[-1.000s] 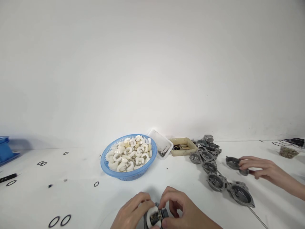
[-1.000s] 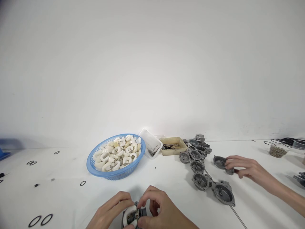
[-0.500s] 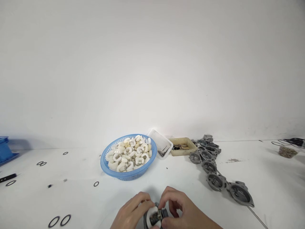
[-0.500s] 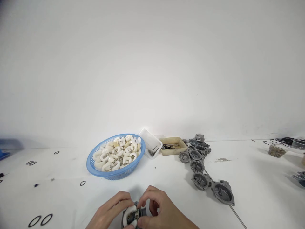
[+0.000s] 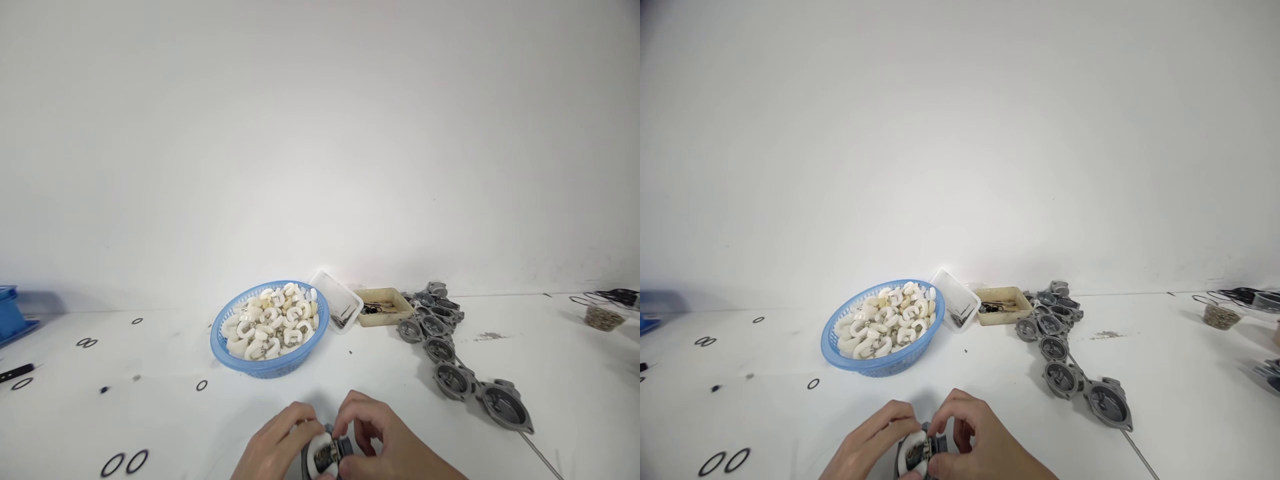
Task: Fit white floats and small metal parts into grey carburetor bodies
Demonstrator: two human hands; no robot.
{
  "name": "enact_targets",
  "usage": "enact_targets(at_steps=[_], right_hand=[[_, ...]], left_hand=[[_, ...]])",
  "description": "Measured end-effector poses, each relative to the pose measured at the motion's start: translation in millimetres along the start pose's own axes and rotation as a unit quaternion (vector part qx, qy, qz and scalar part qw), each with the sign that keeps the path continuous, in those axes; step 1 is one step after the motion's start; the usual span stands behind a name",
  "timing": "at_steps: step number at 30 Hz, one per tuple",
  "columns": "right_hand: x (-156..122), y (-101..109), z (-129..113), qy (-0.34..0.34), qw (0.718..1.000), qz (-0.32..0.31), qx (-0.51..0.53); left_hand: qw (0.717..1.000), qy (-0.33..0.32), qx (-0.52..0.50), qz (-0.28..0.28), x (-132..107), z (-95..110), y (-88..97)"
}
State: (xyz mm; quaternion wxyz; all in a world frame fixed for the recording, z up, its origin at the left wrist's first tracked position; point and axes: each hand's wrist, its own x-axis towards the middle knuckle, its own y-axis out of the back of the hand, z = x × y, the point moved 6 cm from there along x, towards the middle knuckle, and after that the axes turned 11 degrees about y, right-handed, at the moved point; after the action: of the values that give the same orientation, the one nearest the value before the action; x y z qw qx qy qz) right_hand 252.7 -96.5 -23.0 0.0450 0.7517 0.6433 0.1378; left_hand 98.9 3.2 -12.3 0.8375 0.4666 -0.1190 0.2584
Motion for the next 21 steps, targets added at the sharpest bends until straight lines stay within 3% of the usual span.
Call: enact_targets(at_steps=[21], right_hand=[[-0.9, 0.2, 0.1, -0.004, 1.0, 0.002, 0.005]], left_hand=[[1.0, -0.006, 0.008, 0.002, -1.9, -1.1, -0.3]])
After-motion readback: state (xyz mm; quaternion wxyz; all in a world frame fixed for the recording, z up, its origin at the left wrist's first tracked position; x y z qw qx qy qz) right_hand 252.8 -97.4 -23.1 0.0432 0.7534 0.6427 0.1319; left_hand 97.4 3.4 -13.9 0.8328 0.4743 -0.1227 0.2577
